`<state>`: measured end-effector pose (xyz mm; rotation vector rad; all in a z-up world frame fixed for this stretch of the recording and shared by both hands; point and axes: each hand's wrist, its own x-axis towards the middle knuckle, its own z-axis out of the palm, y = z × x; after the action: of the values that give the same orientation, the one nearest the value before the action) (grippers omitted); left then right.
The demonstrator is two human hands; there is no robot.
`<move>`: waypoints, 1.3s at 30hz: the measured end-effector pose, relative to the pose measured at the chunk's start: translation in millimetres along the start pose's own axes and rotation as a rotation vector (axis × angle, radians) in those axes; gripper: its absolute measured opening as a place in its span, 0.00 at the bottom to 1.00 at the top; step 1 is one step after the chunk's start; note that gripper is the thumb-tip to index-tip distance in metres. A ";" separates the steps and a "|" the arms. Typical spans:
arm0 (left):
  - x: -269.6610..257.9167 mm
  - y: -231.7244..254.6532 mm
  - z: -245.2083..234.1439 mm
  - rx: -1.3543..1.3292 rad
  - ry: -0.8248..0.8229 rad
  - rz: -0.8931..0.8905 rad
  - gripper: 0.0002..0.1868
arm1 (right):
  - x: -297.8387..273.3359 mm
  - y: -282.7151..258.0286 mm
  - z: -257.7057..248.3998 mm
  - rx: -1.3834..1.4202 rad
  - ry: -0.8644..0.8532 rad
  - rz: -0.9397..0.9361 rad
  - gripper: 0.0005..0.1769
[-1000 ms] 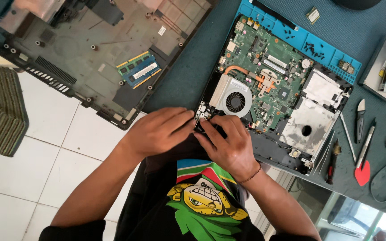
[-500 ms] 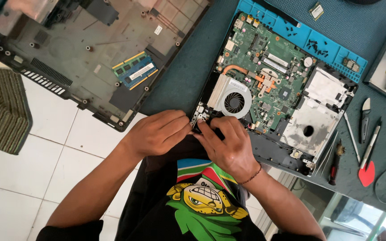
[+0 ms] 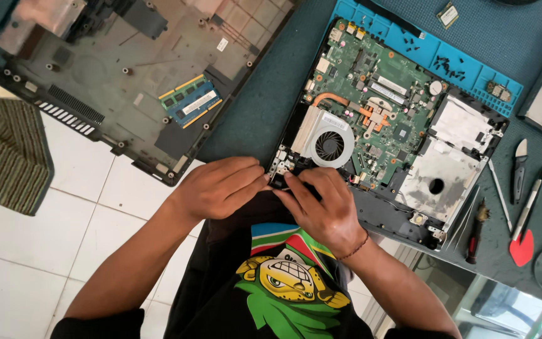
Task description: The person works on a disassembled laptop, manipulating internal components and cables on the motherboard. They briefly handle the laptop screen and a camera mount before returning to the internal assembly.
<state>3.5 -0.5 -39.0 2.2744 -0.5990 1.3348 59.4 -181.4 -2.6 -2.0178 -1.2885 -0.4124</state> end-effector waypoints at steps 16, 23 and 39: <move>-8.4 -1.4 -8.8 -0.063 -0.297 -0.035 0.06 | 0.1 0.0 -2.8 -0.028 -0.008 0.029 0.10; -2.5 0.4 -10.4 -0.009 -0.320 -0.043 0.06 | 1.5 -1.0 -7.9 -0.105 -0.068 0.020 0.09; 62.7 4.7 -13.6 -0.513 -0.716 -1.161 0.26 | 38.9 48.7 -97.4 -0.024 -0.308 0.155 0.20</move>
<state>19.0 -5.9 23.2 1.9834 0.2145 -0.1777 129.8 -236.7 70.6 -2.2471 -1.2971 -0.0443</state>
